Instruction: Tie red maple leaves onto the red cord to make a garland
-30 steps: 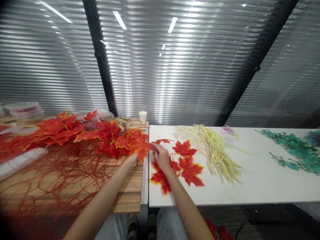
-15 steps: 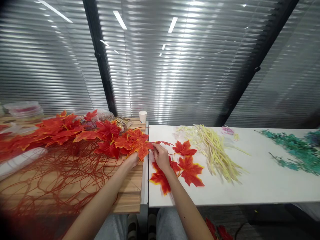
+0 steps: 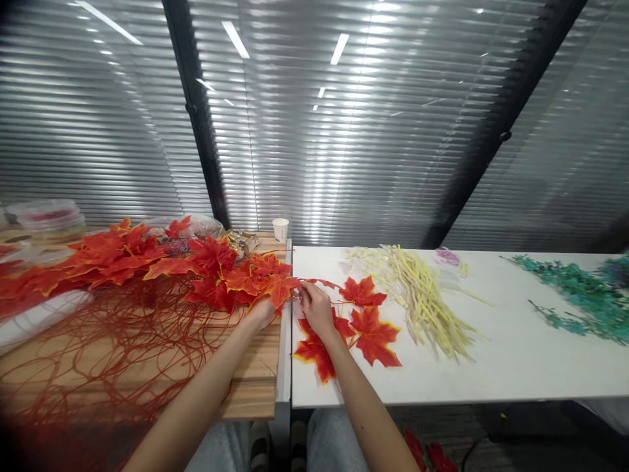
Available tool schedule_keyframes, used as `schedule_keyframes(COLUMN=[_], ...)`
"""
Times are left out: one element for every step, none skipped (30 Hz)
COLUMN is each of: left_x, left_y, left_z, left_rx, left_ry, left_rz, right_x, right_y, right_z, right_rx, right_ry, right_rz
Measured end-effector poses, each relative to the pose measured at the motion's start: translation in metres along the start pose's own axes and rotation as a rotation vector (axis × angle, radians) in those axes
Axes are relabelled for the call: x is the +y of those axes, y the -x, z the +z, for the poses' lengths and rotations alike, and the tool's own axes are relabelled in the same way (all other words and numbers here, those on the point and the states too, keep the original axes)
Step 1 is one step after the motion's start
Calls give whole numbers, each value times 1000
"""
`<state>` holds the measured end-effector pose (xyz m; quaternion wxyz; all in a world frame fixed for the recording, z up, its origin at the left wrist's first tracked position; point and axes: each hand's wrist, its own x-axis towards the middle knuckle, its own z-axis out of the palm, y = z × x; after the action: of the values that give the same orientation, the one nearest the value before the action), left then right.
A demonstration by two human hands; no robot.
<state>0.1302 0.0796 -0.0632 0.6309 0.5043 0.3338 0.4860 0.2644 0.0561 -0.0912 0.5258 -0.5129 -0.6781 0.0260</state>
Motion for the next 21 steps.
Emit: schedule_keyframes(left_x=[0,1,1,1,2,2,3,5,6,8,10,11,12,13,14,15,15,16,17,17,18], left_y=[0,0,0,0,0,0,1,2,3,4,5,6,7,8,9,10,10,11,12,12,13], left_z=[1,2,3,3,4,5,6,7,8,9,10,11,12,12,12,12,12,12,12,12,12], left_rx=[-11,-24,-33,-34,-27,-17,-5,6,8,5,-3,-9,-11,-11,-9,-6,-5,-3,-4,-5,-5], left_ry=[5,15,22,23,19,12,3,-5,-9,-7,-4,0,6,12,15,14,9,0,-10,-18,-22], left_rz=[-3,-7,-14,-21,-25,-25,-20,-13,-9,-7,-12,-18,-22,-21,-17,-12,-9,-8,-10,-13,-15], right_x=[0,0,0,0,0,-1,-1,-2,-2,-2,-3,-3,-3,-3,-3,-3,-3,-3,-3,-3,-3], right_y=[0,0,0,0,0,-1,-1,-1,-1,-1,-1,-1,-1,-1,-2,-2,-2,-2,-2,-2,-2], right_z=[0,0,0,0,0,0,0,-1,-1,-1,-1,-1,-1,-1,-1,-1,-1,-1,-1,-1,-2], right_rx=[4,8,9,11,12,12,11,11,12,13,14,13,10,7,5,5,7,10,12,12,10], right_ry=[0,0,-1,-1,0,2,3,5,7,9,9,7,4,0,-4,-7,-7,-5,-2,1,3], right_rz=[-2,-4,-7,-9,-9,-9,-8,-8,-8,-7,-6,-5,-3,-1,0,-1,-1,-2,-2,-2,0])
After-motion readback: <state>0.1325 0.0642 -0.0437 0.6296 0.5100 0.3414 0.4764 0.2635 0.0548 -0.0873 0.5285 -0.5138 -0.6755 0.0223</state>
